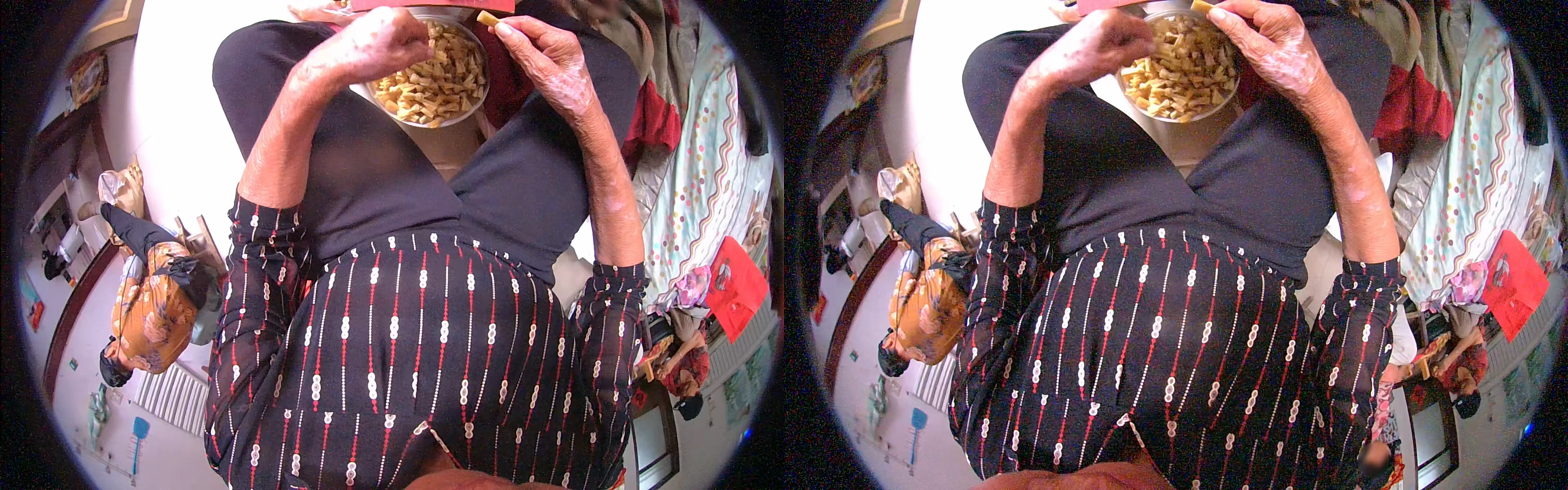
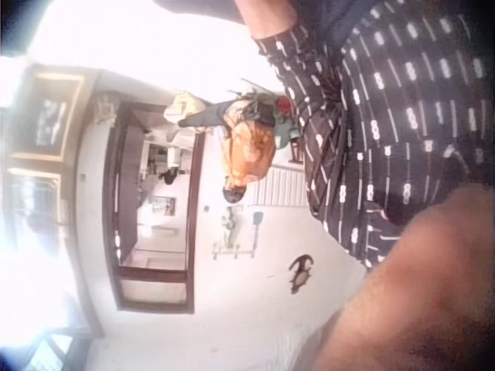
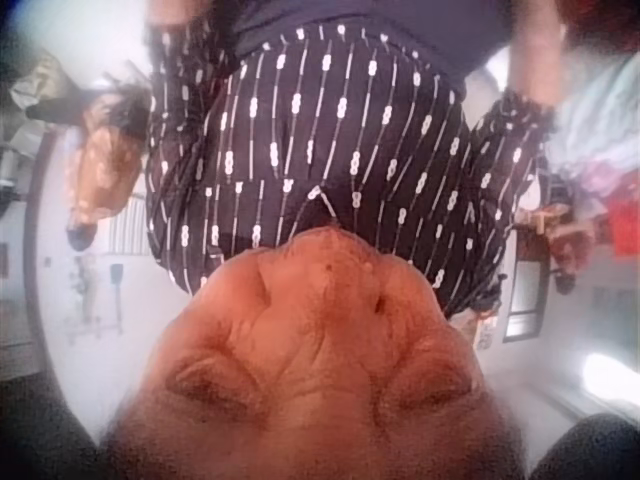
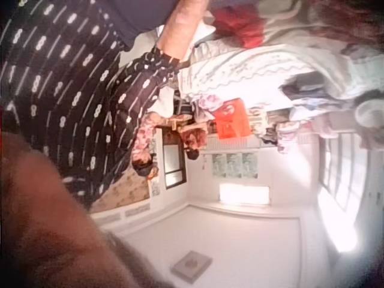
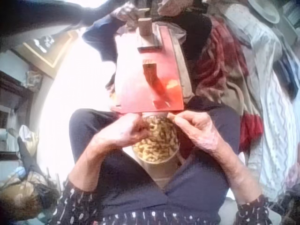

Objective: The person knots yellow strips of food by hand, places them in a bowl, and takes more from a plastic bag.

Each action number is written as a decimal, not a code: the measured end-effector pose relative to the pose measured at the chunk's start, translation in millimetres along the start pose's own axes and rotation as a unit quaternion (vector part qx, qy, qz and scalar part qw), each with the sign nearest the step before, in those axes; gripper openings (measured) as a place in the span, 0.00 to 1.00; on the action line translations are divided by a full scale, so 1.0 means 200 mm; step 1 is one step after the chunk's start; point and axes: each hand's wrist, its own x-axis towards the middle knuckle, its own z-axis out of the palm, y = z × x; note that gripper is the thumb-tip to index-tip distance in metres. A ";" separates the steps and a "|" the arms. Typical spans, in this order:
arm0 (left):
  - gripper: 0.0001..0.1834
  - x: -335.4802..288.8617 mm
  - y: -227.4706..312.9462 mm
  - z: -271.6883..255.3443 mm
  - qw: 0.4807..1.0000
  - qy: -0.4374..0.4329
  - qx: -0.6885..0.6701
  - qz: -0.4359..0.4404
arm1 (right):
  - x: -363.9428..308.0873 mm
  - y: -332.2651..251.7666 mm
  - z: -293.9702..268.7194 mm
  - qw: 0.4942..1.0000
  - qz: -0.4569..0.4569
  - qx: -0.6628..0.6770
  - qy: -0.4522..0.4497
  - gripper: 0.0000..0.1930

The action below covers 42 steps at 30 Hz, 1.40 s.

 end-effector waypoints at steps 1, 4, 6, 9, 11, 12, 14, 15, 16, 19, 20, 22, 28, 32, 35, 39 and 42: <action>0.11 -0.01 -0.04 0.04 1.000 0.019 0.014 0.012 | -0.01 0.00 0.00 1.000 0.002 0.000 -0.003 0.11; 0.12 0.02 -0.05 0.07 0.999 0.038 0.038 0.001 | -0.04 0.06 0.04 0.999 0.011 0.044 0.024 0.11; 0.12 0.07 -0.08 0.10 0.997 0.040 0.059 -0.004 | -0.05 0.08 0.03 0.999 0.015 0.028 0.043 0.11; 0.11 0.07 -0.19 0.16 0.993 0.043 0.106 -0.028 | -0.02 0.07 0.05 0.998 0.017 0.052 0.037 0.11; 0.12 0.12 -0.27 0.23 0.979 -0.012 0.167 -0.115 | -0.02 -0.08 0.06 0.995 -0.036 0.066 0.068 0.10; 0.14 0.16 -0.29 0.26 0.967 -0.039 0.199 -0.153 | -0.03 -0.08 0.05 0.995 -0.028 0.064 0.071 0.10; 0.14 0.24 -0.37 0.32 0.959 0.017 0.196 -0.202 | -0.03 -0.08 0.05 0.995 -0.011 0.062 0.076 0.10; 0.14 0.28 -0.44 0.37 0.958 0.081 0.156 -0.227 | -0.04 -0.07 0.04 0.995 -0.012 0.062 0.080 0.10; 0.14 0.26 -0.56 0.42 0.943 0.152 0.120 -0.269 | -0.02 -0.10 0.06 0.995 -0.022 0.072 0.068 0.10; 0.16 0.28 -0.77 0.52 0.929 0.185 0.136 -0.290 | -0.03 -0.10 0.07 0.994 -0.024 0.074 0.073 0.10; 0.16 0.34 -0.71 0.51 0.915 0.173 0.062 -0.358 | -0.04 -0.09 0.05 0.994 -0.020 0.068 0.086 0.10; 0.16 0.32 -0.86 0.60 0.916 0.259 0.029 -0.305 | -0.03 -0.12 0.07 0.994 -0.037 0.051 0.091 0.09; 0.13 0.24 -0.72 0.62 0.890 0.364 0.001 -0.275 | -0.06 -0.12 0.07 0.992 -0.022 0.065 0.106 0.09; 0.15 0.18 -0.67 0.64 0.863 0.360 0.024 -0.353 | -0.05 -0.14 0.07 0.992 -0.031 0.075 0.099 0.09; 0.24 0.21 -0.58 0.70 0.909 0.204 0.092 -0.351 | -0.05 -0.14 0.07 0.992 -0.031 0.070 0.105 0.08; 0.21 0.20 -0.75 0.82 0.926 0.265 0.223 -0.151 | -0.05 -0.16 0.09 0.991 -0.031 0.077 0.101 0.08; 0.20 0.18 -0.81 0.83 0.935 0.278 -0.048 -0.217 | -0.05 -0.16 0.11 0.990 -0.032 0.088 0.105 0.08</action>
